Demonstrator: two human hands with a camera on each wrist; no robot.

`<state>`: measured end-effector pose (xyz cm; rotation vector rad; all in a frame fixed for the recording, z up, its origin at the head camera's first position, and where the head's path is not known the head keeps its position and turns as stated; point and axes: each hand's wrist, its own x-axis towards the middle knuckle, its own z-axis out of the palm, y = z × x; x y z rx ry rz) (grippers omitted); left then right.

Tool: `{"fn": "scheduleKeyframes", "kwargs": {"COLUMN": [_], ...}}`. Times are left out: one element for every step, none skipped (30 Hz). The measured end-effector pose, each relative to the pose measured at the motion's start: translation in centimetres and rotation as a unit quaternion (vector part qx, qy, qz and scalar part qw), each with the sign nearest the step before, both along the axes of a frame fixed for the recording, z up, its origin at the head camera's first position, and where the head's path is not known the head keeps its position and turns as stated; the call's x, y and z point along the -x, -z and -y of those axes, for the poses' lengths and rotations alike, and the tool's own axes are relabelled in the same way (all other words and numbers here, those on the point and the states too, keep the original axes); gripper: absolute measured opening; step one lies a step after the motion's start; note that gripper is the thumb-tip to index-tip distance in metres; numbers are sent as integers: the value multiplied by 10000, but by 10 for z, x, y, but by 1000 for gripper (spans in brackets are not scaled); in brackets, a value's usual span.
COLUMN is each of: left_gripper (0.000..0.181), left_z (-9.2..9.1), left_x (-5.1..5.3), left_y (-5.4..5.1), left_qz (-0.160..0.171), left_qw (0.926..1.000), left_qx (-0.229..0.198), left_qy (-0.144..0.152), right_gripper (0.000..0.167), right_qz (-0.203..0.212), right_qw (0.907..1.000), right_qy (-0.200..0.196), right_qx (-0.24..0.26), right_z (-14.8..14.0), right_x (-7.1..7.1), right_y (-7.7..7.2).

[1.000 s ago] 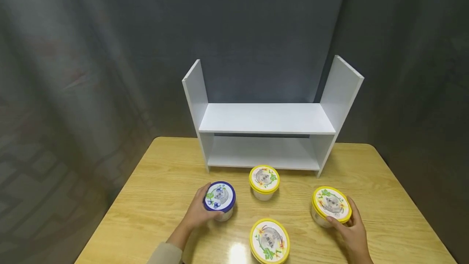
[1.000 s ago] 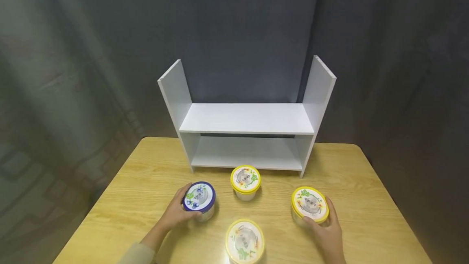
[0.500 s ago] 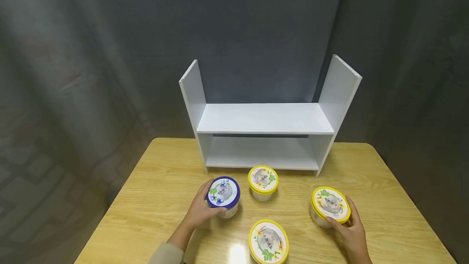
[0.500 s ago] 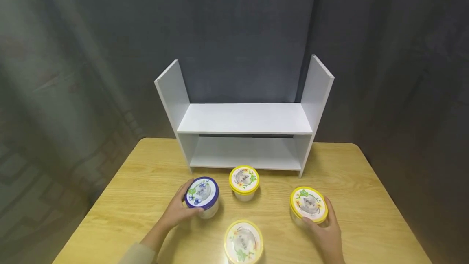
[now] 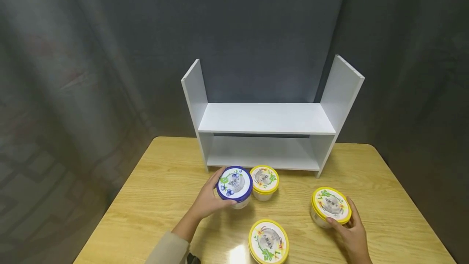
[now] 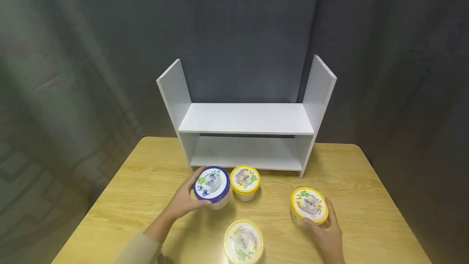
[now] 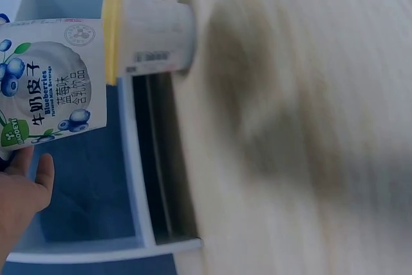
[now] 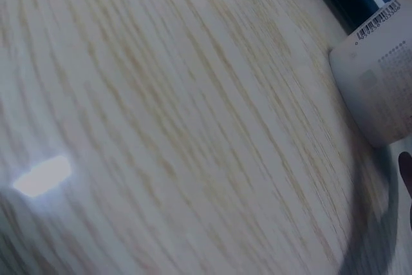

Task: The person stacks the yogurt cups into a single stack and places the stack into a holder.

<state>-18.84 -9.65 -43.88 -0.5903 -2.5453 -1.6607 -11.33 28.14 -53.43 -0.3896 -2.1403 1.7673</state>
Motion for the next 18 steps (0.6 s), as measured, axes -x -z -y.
{"fn": "scheduleKeyframes", "kwargs": {"left_gripper": [99,99,99,98,98,98,97,97,97,97,97,98,98,98,98,98,98,98], "left_z": [-2,-5,-8,-10,-13,-15,-17,-20,-22,-25,-27,-29,-31,-34,-36,-38,-40,-42], "left_x": [1,2,4,5,6,8,9,10,10,11,11,12,12,12,13,13,14,14], "left_y": [-3,-5,-8,-9,-11,-13,-15,-16,-17,-18,-19,-20,-21,-22,-24,-25,-26,-27], "left_qz": [-53,-71,-113,-157,-173,-183,-203,-192,-202,-192,-200,-195,-182,-180,-178,-175,-199,-208], "left_qw": [10000,9999,9998,9996,9995,9994,9992,9990,9988,9987,9985,9984,9983,9982,9982,9981,9979,9978], "left_qx": [31,32,54,71,80,64,51,4,-28,-52,-67,-67,-40,-21,29,57,83,114], "left_qy": [69,120,171,217,257,304,348,391,436,465,508,533,548,564,567,581,610,623], "right_gripper": [86,86,86,86,86,86,86,86,86,87,87,87,87,87,87,87,87,86], "right_qz": [25,60,67,98,136,143,169,199,218,238,235,210,209,202,158,113,88,61], "right_qw": [10000,10000,10000,9999,9998,9998,9998,9996,9995,9994,9995,9997,9997,9997,9998,9998,9998,9998], "right_qy": [7,16,6,14,22,16,19,17,13,13,-8,-38,-57,-61,-81,-102,-109,-119], "right_qx": [-30,-69,-41,-78,-109,-101,-136,-179,-224,-254,-210,-146,-109,-77,-6,92,126,152], "right_z": [0,0,-1,-1,-1,-2,-2,-3,-3,-3,-3,-4,-4,-3,-3,-3,-2,-2], "right_x": [0,0,0,0,0,0,0,0,0,0,0,0,0,-1,-1,-1,-1,-1], "right_y": [0,0,-1,-1,-1,-2,-2,-2,-2,-2,-2,-2,-2,-2,-2,-2,-2,-2]}}
